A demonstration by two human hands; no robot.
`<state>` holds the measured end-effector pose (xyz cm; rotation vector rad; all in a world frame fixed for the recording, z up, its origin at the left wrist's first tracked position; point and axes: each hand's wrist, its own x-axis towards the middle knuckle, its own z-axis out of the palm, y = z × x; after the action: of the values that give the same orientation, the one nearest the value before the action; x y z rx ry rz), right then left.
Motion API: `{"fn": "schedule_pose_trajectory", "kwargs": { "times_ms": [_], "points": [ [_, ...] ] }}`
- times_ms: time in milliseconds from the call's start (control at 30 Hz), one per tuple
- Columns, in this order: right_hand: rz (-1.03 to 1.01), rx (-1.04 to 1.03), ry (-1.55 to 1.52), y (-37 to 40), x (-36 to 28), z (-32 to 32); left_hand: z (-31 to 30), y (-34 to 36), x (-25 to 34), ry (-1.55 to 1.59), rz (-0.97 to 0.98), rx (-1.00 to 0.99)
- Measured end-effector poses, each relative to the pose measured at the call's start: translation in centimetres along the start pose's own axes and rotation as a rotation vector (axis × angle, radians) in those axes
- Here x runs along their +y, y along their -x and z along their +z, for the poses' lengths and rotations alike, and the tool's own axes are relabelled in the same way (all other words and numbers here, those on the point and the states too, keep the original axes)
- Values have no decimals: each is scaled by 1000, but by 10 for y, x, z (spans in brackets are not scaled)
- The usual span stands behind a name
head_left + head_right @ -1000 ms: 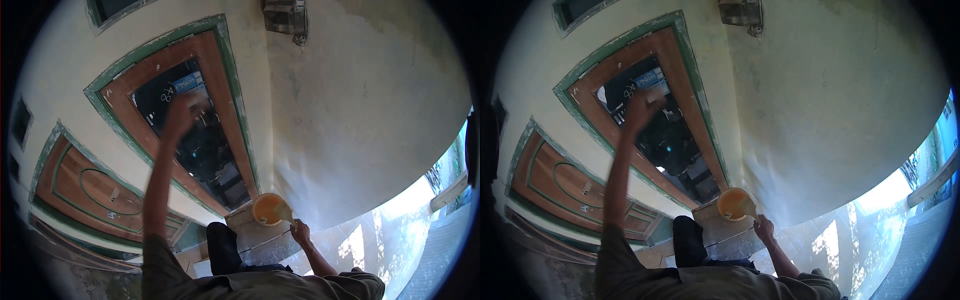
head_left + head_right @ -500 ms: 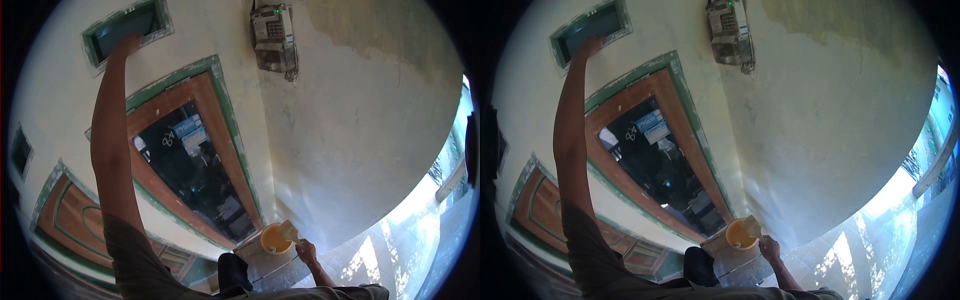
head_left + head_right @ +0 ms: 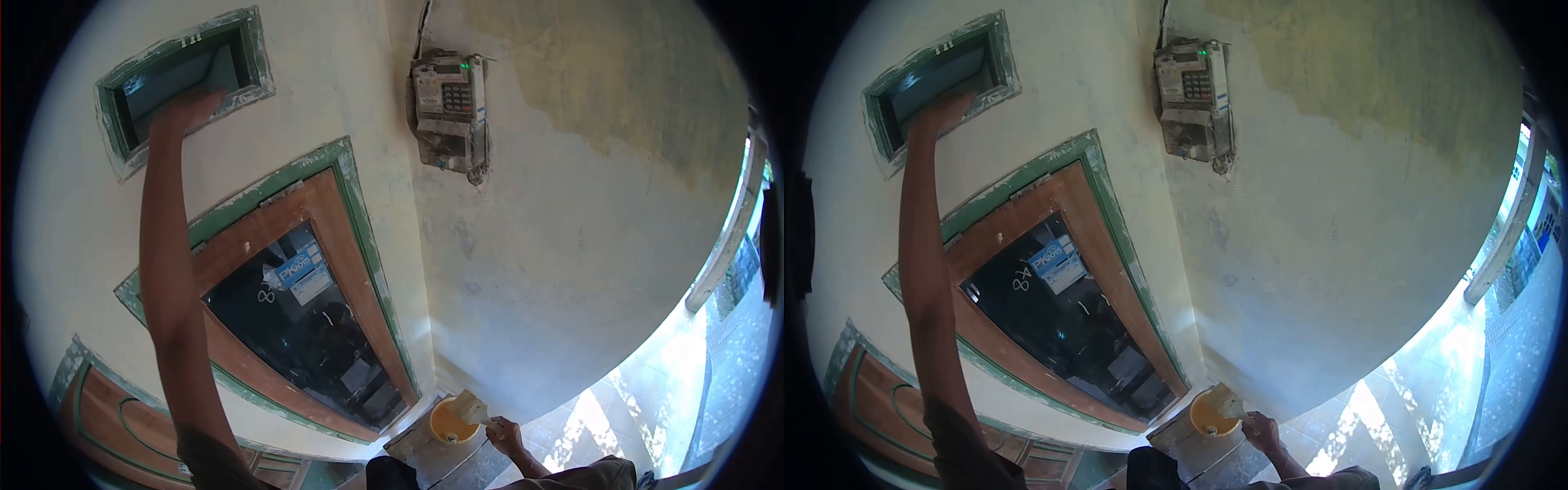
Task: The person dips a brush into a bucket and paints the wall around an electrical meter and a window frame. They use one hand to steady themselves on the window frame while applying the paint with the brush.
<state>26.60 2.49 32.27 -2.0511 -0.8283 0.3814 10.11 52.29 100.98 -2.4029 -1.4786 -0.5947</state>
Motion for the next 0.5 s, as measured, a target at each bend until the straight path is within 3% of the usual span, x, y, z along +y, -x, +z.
{"fn": "schedule_pose_trajectory", "kwargs": {
  "times_ms": [233, 333, 433, 500],
  "points": [
    [46, 72, -145, 8, -104, -17, 3, 1, 4, 76, 33, -30],
    [-33, 119, -177, -4, -154, -32, 6, 1, 8, 28, 50, -45],
    [-97, 172, -265, -26, -212, -55, 15, 3, 10, 38, 4, 102],
    [-130, 233, -255, -45, -249, -74, 22, 2, 6, -82, 155, 191]
  ]
}}
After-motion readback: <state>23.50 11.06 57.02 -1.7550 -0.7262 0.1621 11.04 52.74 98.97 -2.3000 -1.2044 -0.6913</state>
